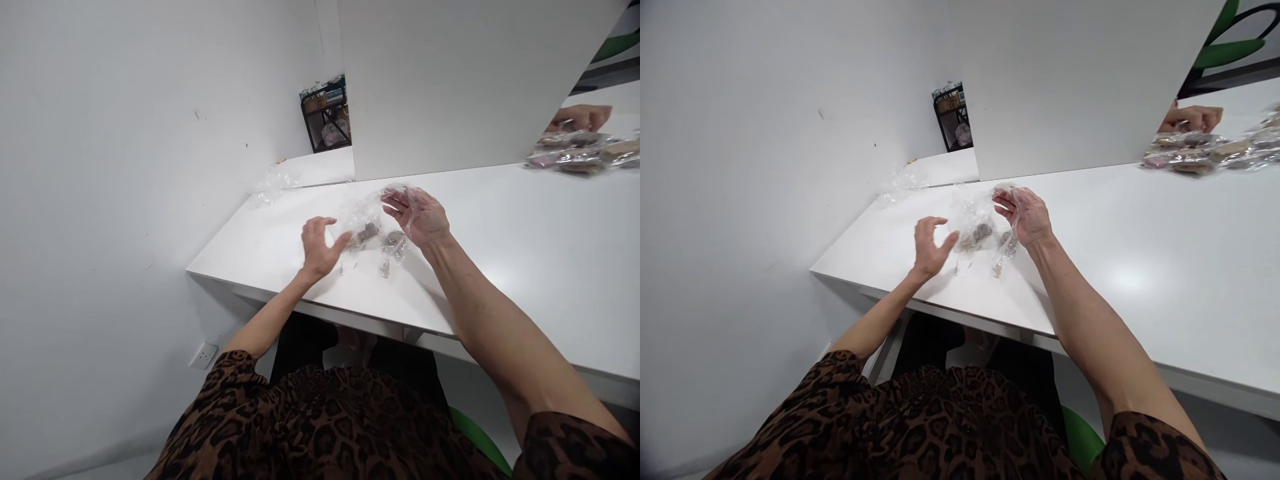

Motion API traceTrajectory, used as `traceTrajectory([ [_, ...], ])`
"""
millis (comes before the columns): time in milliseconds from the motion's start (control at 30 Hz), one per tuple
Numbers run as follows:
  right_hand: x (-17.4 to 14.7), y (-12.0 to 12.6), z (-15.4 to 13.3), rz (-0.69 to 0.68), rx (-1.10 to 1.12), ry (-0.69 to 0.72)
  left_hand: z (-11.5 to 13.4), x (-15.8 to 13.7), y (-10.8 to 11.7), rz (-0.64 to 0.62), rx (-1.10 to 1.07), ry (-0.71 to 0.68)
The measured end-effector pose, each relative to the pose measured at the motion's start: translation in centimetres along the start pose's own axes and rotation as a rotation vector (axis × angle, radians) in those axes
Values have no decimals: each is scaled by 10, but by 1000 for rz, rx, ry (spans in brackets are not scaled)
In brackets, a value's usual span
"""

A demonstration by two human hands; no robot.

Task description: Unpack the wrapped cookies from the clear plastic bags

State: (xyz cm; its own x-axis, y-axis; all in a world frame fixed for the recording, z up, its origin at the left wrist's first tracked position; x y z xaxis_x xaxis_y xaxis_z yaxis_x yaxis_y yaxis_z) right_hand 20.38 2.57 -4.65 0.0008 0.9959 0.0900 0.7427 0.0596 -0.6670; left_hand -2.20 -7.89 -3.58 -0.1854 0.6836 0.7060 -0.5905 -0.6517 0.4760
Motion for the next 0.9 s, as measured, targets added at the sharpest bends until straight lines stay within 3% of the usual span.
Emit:
traceTrajectory([
  [133, -2, -2, -4, -6, 0, 12, 1, 1, -37, -164, 164, 56],
  [233, 2, 3, -6, 33, 10, 13, -9, 5, -43, -172, 96, 105],
  [300, 7, 9, -8, 59, 9, 26, -22, 8, -32, -85, -46, 251],
  [433, 15, 21, -10, 81, 16, 66, -56, -2, 9, 74, -366, 732],
  [567, 17, 23, -9, 81, 39, 58, -83, -19, 58, 211, -301, 961],
  [633, 15, 19, -8, 57, 46, 48, -89, -18, 77, 308, -177, 908],
  [733, 9, 13, -8, 5, 47, 35, -78, 3, 86, 338, -52, 556],
  [833, 5, 10, -11, -33, 45, 40, -54, 38, 57, 84, 51, 190],
  [900, 2, 8, -14, -52, 39, 51, -40, 62, 23, -126, 110, 67],
])
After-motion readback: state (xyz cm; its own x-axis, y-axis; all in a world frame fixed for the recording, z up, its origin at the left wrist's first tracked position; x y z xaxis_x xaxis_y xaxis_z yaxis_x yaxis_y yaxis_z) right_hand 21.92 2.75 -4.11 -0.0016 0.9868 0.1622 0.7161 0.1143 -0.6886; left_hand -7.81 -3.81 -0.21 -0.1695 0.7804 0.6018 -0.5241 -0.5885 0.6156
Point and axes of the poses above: each hand's wrist, its own x-axis towards the middle knuckle, its own y-axis out of the back of the hand, z = x × y, the point moved 3 cm from there along x, towards the middle knuckle, and after that the axes turned 7 degrees about z, right-handed, at the moved point
